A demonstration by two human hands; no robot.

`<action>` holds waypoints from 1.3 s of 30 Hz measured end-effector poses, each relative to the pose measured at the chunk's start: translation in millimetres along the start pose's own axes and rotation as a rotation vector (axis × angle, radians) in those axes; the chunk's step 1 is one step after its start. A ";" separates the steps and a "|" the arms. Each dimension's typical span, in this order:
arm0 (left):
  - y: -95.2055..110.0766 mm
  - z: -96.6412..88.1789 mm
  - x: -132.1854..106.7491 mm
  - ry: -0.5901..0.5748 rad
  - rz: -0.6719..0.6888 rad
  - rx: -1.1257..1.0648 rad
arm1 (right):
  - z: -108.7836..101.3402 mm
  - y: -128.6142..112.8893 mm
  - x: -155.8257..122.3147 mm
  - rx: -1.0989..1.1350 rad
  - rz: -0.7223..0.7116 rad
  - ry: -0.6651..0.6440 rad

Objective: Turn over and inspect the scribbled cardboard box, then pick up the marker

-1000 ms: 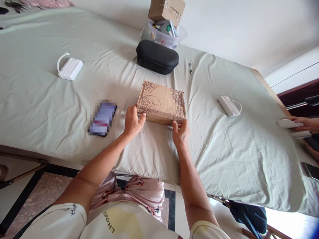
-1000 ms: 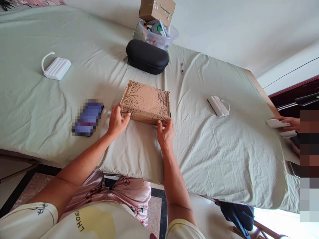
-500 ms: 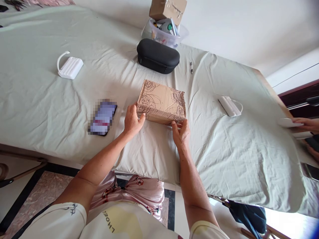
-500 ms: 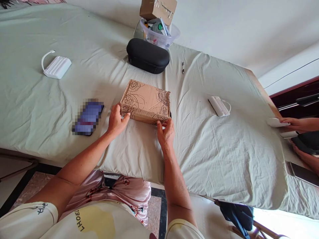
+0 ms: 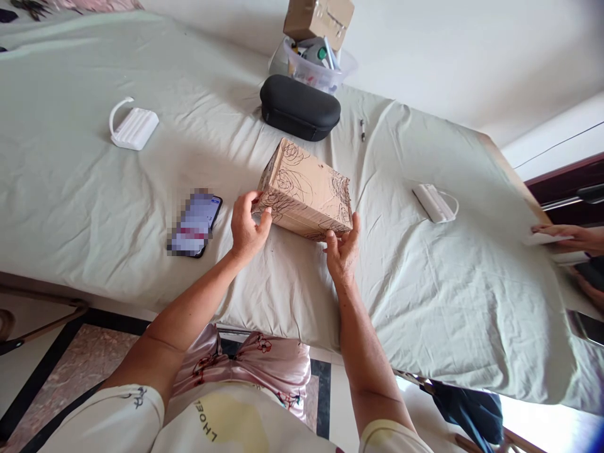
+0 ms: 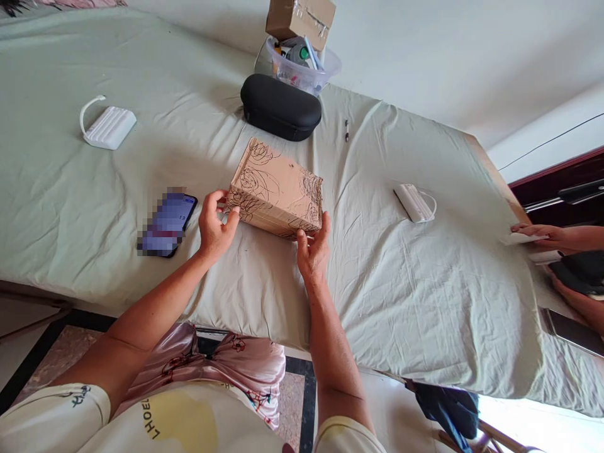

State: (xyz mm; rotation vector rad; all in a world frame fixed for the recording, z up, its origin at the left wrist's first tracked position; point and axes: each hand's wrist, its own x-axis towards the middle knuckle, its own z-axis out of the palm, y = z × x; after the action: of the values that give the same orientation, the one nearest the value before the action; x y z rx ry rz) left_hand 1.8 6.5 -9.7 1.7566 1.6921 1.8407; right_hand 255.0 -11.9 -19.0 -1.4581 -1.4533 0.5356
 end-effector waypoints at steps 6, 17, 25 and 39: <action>6.9 -12.1 10.8 0.112 0.170 -0.021 | 3.5 -2.4 -3.2 0.101 -0.022 -0.084; 9.4 -21.2 16.0 0.053 0.126 -0.053 | -1.0 -6.6 1.6 0.017 -0.076 -0.012; 2.2 -7.0 11.1 -0.054 -0.125 -0.313 | -2.4 -8.6 2.4 -0.034 -0.101 -0.027; 7.9 -12.7 13.6 -0.010 -0.186 -0.398 | -0.6 -8.7 -1.6 0.082 -0.014 -0.139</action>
State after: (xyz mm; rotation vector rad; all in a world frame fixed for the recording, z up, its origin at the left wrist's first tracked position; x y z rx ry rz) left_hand -7.6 5.0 8.1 1.3989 1.3148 1.9141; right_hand 250.8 -15.2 -11.8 -1.3682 -1.5303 0.6911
